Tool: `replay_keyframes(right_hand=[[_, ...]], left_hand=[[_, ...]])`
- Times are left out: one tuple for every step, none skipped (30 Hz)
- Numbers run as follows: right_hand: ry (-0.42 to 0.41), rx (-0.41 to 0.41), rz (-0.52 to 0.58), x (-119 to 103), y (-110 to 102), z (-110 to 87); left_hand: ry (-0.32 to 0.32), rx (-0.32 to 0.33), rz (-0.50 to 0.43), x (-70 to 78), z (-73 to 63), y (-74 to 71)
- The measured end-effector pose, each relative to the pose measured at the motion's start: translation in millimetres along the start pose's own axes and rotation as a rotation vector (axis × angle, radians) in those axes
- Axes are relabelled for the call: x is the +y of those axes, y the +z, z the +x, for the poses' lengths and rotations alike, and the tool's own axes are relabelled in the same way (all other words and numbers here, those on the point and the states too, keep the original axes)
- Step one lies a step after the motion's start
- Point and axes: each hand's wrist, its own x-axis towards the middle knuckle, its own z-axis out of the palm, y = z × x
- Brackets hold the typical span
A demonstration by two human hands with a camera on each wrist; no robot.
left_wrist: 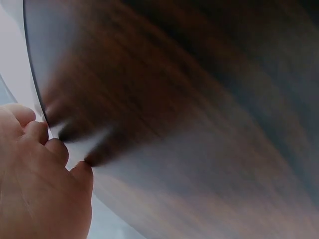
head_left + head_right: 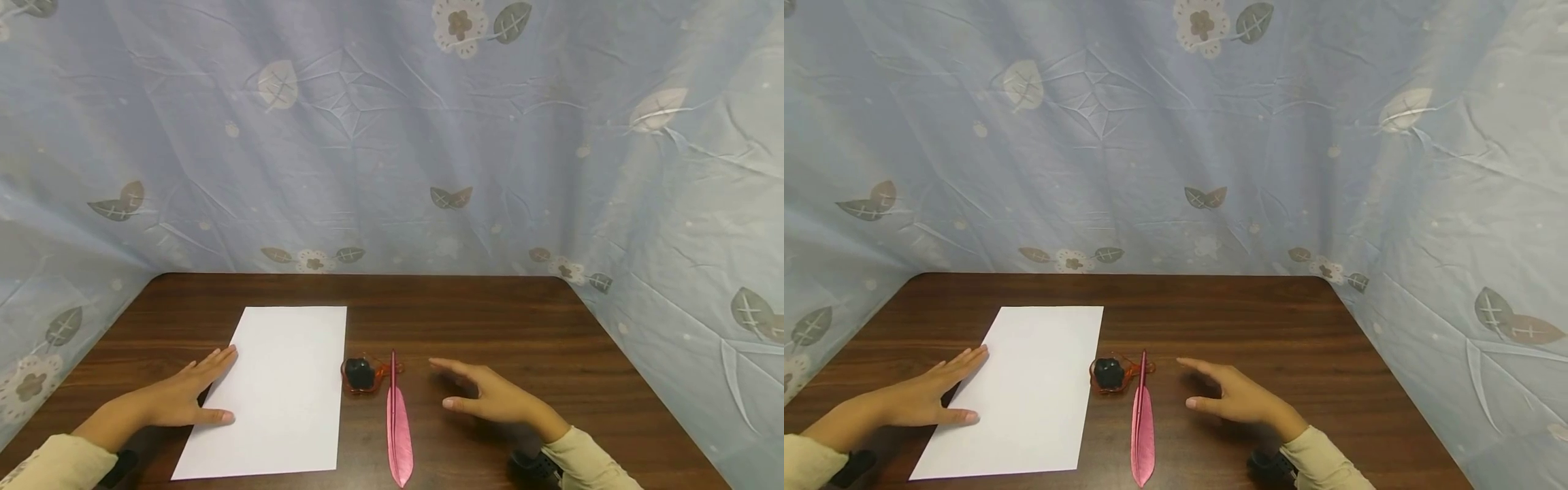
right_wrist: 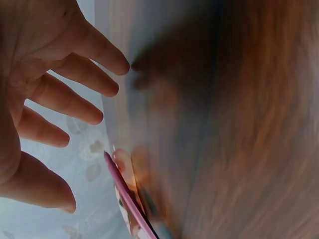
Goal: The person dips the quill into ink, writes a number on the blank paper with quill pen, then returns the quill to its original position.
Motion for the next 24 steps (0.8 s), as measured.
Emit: replay_keyframes(right_hand=[[-0.010,0.001,0.009,-0.3,1.8,1.7],[-0.020,-0.002,0.022,-0.6,3.6,3.5],[-0.027,-0.003,0.033,-1.0,5.2,5.2],[-0.033,-0.005,0.043,-1.4,6.9,6.9],[-0.040,-0.009,0.051,-1.9,8.4,8.5],[-0.044,-0.015,0.066,-2.7,9.9,10.2],[-0.047,-0.020,0.075,-3.5,11.2,11.7],[-0.052,-0.026,0.086,-4.2,12.7,13.3],[-0.054,-0.031,0.092,-4.8,14.1,14.7],[-0.057,-0.036,0.102,-5.2,15.6,16.4],[-0.060,-0.039,0.109,-5.4,17.1,18.0],[-0.062,-0.039,0.115,-5.6,18.4,19.5],[-0.067,-0.037,0.116,-5.7,19.6,20.9],[-0.070,-0.035,0.121,-5.5,20.9,22.4],[-0.071,-0.033,0.124,-5.0,22.1,23.8],[-0.076,-0.029,0.129,-4.5,23.2,25.3],[-0.080,-0.023,0.128,-4.0,24.1,26.8],[-0.084,-0.019,0.125,-3.7,24.8,28.2],[-0.086,-0.015,0.124,-3.4,25.4,29.6],[-0.088,-0.010,0.124,-2.8,26.2,31.0],[-0.096,-0.005,0.122,-2.2,26.8,32.4],[-0.100,-0.002,0.121,-2.0,27.2,33.7],[-0.101,0.001,0.121,-2.1,27.5,34.8],[-0.100,0.004,0.123,-2.4,27.7,35.9]], left_hand=[[0.002,-0.004,0.004,0.0,-0.2,-0.2],[0.003,-0.006,0.009,0.2,-0.4,-0.4],[0.006,-0.007,0.015,0.4,-0.6,-0.6],[0.009,-0.008,0.020,0.5,-0.7,-0.8],[0.014,-0.008,0.022,0.6,-0.7,-0.8],[0.013,-0.009,0.028,1.0,-0.8,-0.8],[0.013,-0.009,0.033,1.3,-0.8,-0.7],[0.013,-0.009,0.039,1.5,-0.7,-0.5],[0.013,-0.007,0.045,1.5,-0.6,-0.3],[0.013,-0.007,0.051,1.4,-0.5,0.0],[0.013,-0.006,0.058,1.1,-0.5,0.4],[0.014,-0.002,0.068,0.8,-0.4,0.7],[0.016,-0.001,0.073,0.4,-0.4,1.2],[0.013,0.001,0.076,-0.1,-0.4,1.6],[0.012,0.003,0.077,-0.8,-0.4,2.1],[0.010,0.005,0.076,-1.5,-0.5,2.7],[0.010,0.008,0.075,-2.5,-0.5,3.1],[0.009,0.011,0.070,-3.4,-0.5,3.5],[0.006,0.011,0.066,-4.1,-0.6,3.8],[0.004,0.013,0.062,-4.8,-0.6,4.0],[0.007,0.016,0.062,-5.3,-0.7,3.9],[0.007,0.017,0.064,-5.6,-0.5,3.7],[0.009,0.018,0.066,-5.7,-0.4,3.5],[0.009,0.019,0.071,-5.5,-0.3,3.1]])
